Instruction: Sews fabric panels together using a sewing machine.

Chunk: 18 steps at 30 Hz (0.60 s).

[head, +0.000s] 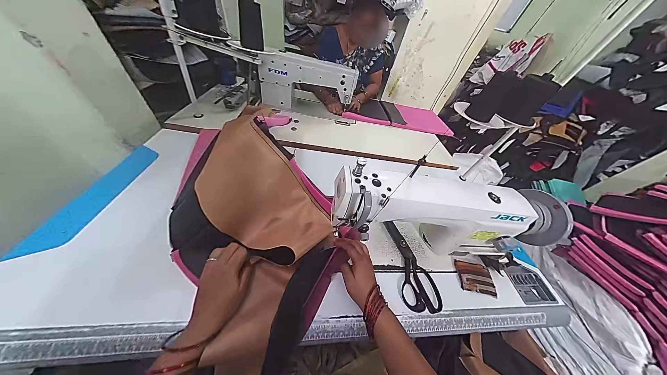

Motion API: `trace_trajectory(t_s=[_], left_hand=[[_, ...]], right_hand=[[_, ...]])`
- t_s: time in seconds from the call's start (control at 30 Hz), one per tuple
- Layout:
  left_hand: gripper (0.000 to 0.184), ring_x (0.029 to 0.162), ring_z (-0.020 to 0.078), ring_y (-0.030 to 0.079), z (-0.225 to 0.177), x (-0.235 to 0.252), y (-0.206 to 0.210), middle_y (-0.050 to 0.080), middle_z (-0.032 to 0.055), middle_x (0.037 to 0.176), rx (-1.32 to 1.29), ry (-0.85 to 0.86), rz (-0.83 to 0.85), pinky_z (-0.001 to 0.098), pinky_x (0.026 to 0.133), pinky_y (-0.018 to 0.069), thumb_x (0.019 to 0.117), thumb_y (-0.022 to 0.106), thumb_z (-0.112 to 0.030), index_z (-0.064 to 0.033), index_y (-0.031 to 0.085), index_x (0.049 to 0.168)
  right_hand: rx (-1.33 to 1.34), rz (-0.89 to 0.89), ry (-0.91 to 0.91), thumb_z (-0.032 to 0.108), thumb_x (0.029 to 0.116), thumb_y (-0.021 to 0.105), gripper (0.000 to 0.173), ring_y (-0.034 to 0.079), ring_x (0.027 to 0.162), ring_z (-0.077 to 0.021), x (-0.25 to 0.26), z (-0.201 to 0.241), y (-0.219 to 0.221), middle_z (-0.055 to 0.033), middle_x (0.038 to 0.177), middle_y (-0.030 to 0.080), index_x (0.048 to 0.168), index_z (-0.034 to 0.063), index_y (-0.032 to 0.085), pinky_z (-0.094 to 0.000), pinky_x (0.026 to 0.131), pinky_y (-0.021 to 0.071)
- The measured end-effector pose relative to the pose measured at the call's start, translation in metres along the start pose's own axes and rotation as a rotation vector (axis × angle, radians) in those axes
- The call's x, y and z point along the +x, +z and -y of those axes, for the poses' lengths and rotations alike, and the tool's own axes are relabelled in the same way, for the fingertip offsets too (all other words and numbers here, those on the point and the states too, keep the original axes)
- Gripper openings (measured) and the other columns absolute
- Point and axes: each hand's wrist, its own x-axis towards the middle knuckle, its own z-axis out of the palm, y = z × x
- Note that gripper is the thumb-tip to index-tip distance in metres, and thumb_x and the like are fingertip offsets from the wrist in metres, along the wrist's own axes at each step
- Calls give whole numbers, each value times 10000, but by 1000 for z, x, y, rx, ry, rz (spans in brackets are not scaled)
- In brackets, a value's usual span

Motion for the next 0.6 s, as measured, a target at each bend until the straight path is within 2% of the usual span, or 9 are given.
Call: trace_trajectory(t_s=[0.1, 0.2, 0.3, 0.33, 0.4, 0.47, 0.53, 0.6], left_hand=[[375, 877, 496, 646, -18, -22, 1, 639, 256, 836, 50, -21, -80, 617, 785, 491, 924, 436, -214, 73, 617, 763], [386, 850, 501, 657, -42, -43, -3, 653, 250, 829, 93, -30, -73, 622, 743, 510, 931, 441, -214, 75, 636, 765], [320, 840, 506, 666, -56, -50, -13, 658, 263, 836, 135, -23, -19, 618, 701, 516, 929, 490, -159, 84, 642, 788], [300, 851, 505, 678, -55, -44, -17, 664, 275, 853, 150, -40, 27, 621, 713, 526, 940, 490, -136, 91, 647, 822], [288, 991, 532, 682, -45, -16, -32, 690, 330, 1017, 136, -166, 212, 680, 832, 516, 1021, 493, -104, 113, 681, 1046], [287, 1086, 520, 662, -27, 20, -36, 673, 334, 1144, 140, -245, 362, 697, 903, 490, 1059, 503, -114, 94, 661, 1179], [291, 1136, 499, 643, -9, 47, -32, 657, 322, 1191, 176, -242, 464, 674, 934, 477, 1061, 520, -146, 91, 647, 1174], [305, 1172, 498, 615, 4, 61, -28, 641, 330, 1192, 145, -195, 514, 658, 977, 452, 1045, 541, -158, 120, 648, 1111]], right_hand=[[-3, 6, 22, -58, 840, 525, 434, 567, 1319, -378, -1, 2, -2, -170, 1339, 671, 1226, -12, 719, -494, 1149, 396], [-3, 23, 63, -61, 850, 526, 429, 552, 1342, -367, -2, 5, -5, -168, 1364, 657, 1237, -21, 708, -475, 1166, 383], [15, 35, 90, -75, 845, 540, 438, 543, 1350, -363, -1, 6, -8, -167, 1378, 647, 1250, -23, 699, -467, 1167, 383], [12, 38, 88, -72, 845, 538, 441, 546, 1347, -357, -1, 6, -8, -163, 1375, 649, 1251, -16, 701, -464, 1163, 388], [15, 37, 69, -69, 842, 533, 442, 556, 1335, -357, -1, 5, -8, -163, 1361, 659, 1243, -12, 709, -469, 1156, 396], [43, 38, 65, -79, 850, 516, 443, 558, 1330, -359, -2, 4, -8, -170, 1351, 664, 1243, -14, 710, -470, 1159, 389], [80, -7, 56, -88, 847, 490, 434, 578, 1302, -373, -3, 1, -7, -198, 1312, 678, 1212, -34, 718, -471, 1148, 401], [96, -33, 81, -85, 866, 489, 425, 573, 1301, -394, -3, 2, -7, -230, 1327, 658, 1235, -58, 697, -478, 1145, 404]])
